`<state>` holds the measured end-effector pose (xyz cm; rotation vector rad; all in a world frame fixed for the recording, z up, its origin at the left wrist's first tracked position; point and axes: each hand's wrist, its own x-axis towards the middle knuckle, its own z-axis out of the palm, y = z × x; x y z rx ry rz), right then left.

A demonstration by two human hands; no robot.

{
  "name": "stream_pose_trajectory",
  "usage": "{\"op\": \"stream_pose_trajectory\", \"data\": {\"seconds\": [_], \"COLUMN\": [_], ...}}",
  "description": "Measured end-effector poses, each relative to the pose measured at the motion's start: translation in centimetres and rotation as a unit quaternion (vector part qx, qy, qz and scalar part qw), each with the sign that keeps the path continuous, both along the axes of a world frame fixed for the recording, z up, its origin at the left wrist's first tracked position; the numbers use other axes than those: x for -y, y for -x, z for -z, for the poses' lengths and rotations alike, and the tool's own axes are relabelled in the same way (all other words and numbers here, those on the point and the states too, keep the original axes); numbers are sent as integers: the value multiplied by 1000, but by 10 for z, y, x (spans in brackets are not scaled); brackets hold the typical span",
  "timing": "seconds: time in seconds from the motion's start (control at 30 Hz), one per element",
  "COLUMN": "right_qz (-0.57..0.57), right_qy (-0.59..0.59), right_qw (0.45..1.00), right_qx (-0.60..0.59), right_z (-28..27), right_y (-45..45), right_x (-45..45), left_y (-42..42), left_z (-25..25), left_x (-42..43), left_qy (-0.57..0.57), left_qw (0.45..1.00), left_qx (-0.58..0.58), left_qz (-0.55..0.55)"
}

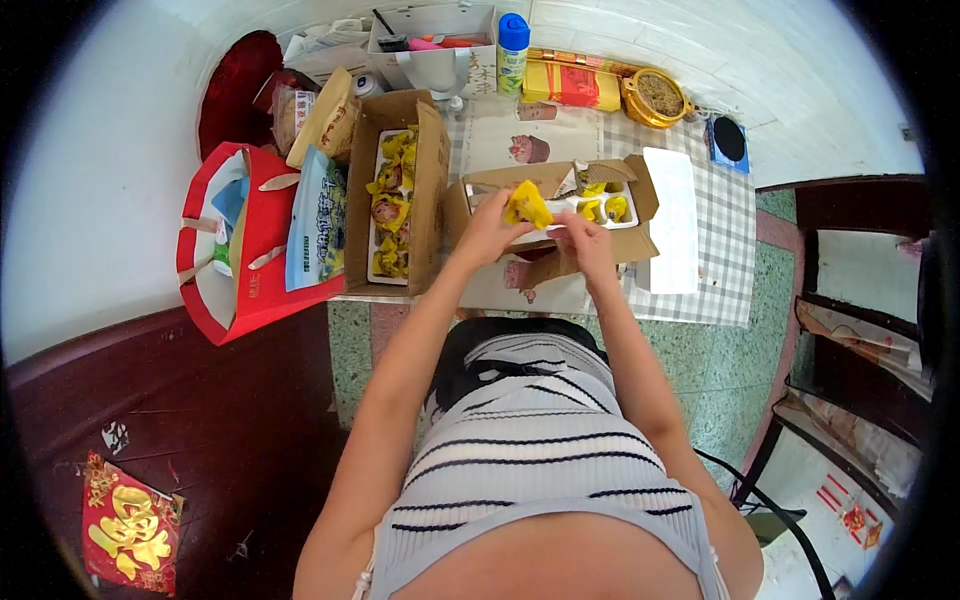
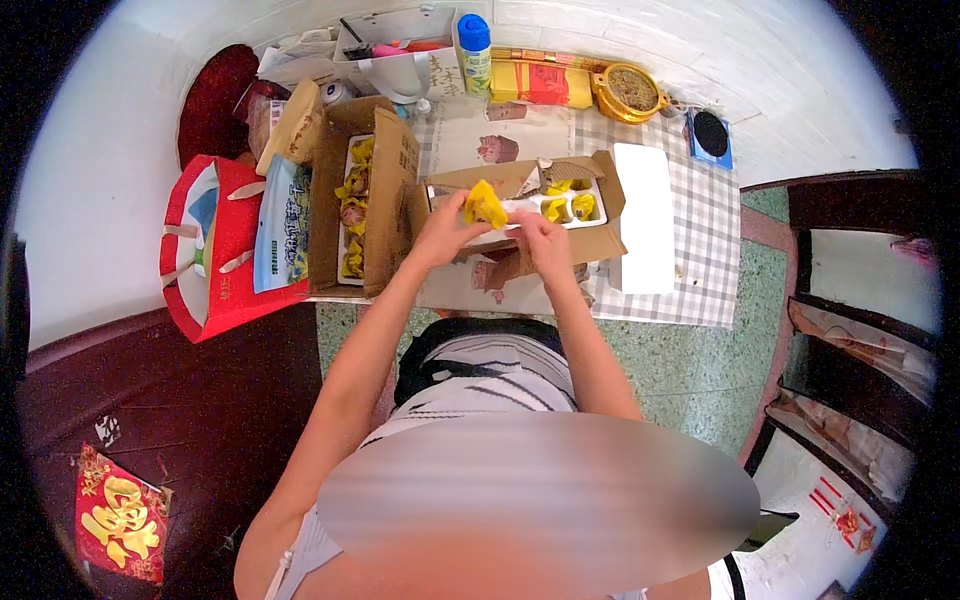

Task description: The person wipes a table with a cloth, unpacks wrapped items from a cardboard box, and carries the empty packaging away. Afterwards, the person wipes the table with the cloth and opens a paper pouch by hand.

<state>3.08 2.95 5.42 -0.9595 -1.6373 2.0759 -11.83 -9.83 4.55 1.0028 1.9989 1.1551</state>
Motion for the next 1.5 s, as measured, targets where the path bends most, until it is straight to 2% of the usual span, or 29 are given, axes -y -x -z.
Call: {"op": "stream_pose_trajectory", "data": {"seconds": [0.07, 0.1, 0.13, 0.2, 0.23, 0.3, 0.37, 0.43, 0.47, 0.53, 0.57, 0.63, 0.73, 0.8, 0.83, 0.9, 0.93, 0.97, 1.0, 1.07, 1.13, 1.17, 1.2, 1.23, 1.27, 1.33, 1.4, 1.47, 1.5], "right_qz": [8, 45, 45, 23, 0, -15, -31, -12, -11, 9, 10, 89, 63, 19, 22, 20, 3, -13, -39, -67, -164, -186, -186, -220, -248, -238, -232, -156, -138], "right_qy": [-261, -342, -341, -546, -557, -553, -546, -359, -360, -258, -257, -48, 19, 40, 53, 71, 97, 123, 121, 112, 68, 18, 17, -63, -145, -175, -208, -156, -146], "right_qw": [944, 912, 913, 787, 777, 777, 779, 887, 886, 942, 941, 995, 995, 994, 990, 986, 981, 975, 975, 979, 971, 972, 971, 969, 957, 955, 950, 971, 978], "right_qx": [199, 221, 220, 286, 293, 300, 307, 291, 291, 216, 219, 6, -76, -99, -126, -151, -168, -185, -180, -154, -163, -146, -147, -98, -44, -23, -4, -89, -58], "right_z": [-10, -13, -10, 2, 8, 26, 29, 21, 29, 47, 50, 36, -7, -23, -37, -55, -59, -62, -65, -77, -68, -68, -66, -62, -58, -59, -60, -62, -63], "right_y": [-4, -6, -8, -13, -14, -14, -13, -15, -18, -30, -36, -38, -33, -31, -25, -6, 2, 11, 24, 60, 93, 107, 120, 132, 140, 150, 147, 138, 129], "right_x": [-14, -16, -21, -35, -38, -46, -45, -43, -45, -51, -55, -60, -61, -64, -56, -36, -27, -16, -4, 31, 59, 73, 82, 89, 94, 101, 95, 89, 78], "left_y": [-4, -8, -11, -19, -23, -32, -40, -48, -50, -51, -51, -50, -45, -38, -36, -39, -39, -36, -32, -16, 3, 12, 19, 25, 28, 24, 24, 23, 23], "left_z": [2, -3, -8, -18, -21, -21, -9, 4, 11, 11, 14, 16, 6, -19, -35, -63, -73, -81, -87, -92, -100, -95, -84, -82, -79, -79, -76, -69, -70], "left_x": [4, 4, 3, -2, -5, -14, -20, -23, -25, -25, -26, -27, -30, -28, -24, -12, -3, 9, 22, 51, 81, 97, 114, 124, 132, 139, 135, 131, 128], "left_qy": [0, 2, -3, -9, 11, 31, -26, -20, -16, 5, 11, 17, 2, 28, 30, -3, -1, -62, -122, -139, -104, -104, -39, 26, 23, 138, 115, 70, 71], "left_qw": [999, 999, 999, 999, 999, 999, 995, 990, 983, 988, 989, 989, 992, 999, 999, 993, 993, 982, 957, 918, 880, 879, 889, 895, 898, 896, 908, 886, 884], "left_qx": [-13, -12, -2, 8, 6, 4, -85, -130, -174, -141, -136, -131, -121, 12, 9, 66, 65, 8, -49, -132, -254, -256, -262, -266, -263, -315, -292, -346, -350], "left_qz": [-42, -41, -45, -53, -47, -43, 40, 46, 53, 62, 61, 59, 28, 15, 7, -97, -101, -180, -257, -346, -389, -390, -374, -356, -352, -279, -278, -300, -302]}}
